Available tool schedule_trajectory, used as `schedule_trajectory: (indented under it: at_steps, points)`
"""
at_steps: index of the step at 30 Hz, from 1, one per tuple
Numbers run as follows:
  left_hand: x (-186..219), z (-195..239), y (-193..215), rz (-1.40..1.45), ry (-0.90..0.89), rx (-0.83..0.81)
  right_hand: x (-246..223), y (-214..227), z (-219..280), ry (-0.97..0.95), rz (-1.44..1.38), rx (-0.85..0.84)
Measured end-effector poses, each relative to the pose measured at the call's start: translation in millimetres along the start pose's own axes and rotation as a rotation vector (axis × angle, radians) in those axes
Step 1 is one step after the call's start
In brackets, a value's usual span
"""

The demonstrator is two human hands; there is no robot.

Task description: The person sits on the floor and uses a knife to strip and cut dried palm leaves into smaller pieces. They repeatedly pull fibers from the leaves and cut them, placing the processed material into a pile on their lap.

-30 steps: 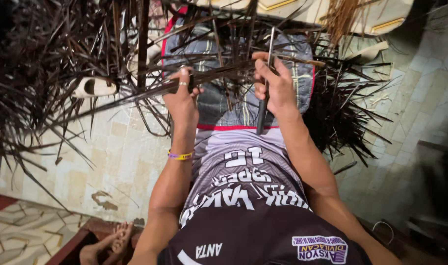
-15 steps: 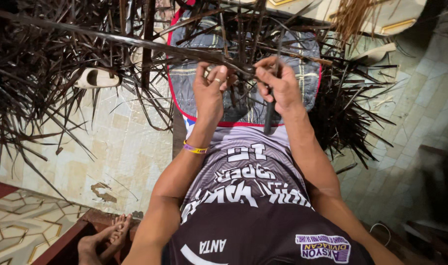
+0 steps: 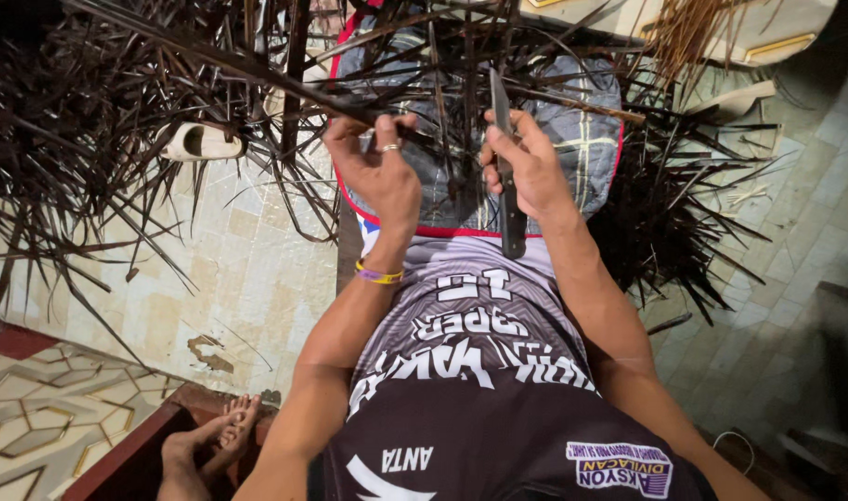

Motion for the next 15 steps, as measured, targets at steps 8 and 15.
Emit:
schedule_trajectory:
  at_steps: [8, 15]
  points:
    - [6.9, 9.1, -17.2, -0.137, -0.056, -0.205, -35.8, -24.8, 36.4, 0.252, 0.110, -0.146]
    - [22.1, 21.9, -22.2, -0.087, 0.183, -0.392, -64.0, -40.0, 60.6, 0.407, 0.608, -0.156]
Point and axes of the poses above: each hand's wrist, its own z-axis away from the middle knuckle, its own y-axis out of the back of the hand, x = y × z, the point moved 2 cm from there along -z, towards the middle knuckle, and after that the axes turned 5 degrees about y, right-handed, at the moved point
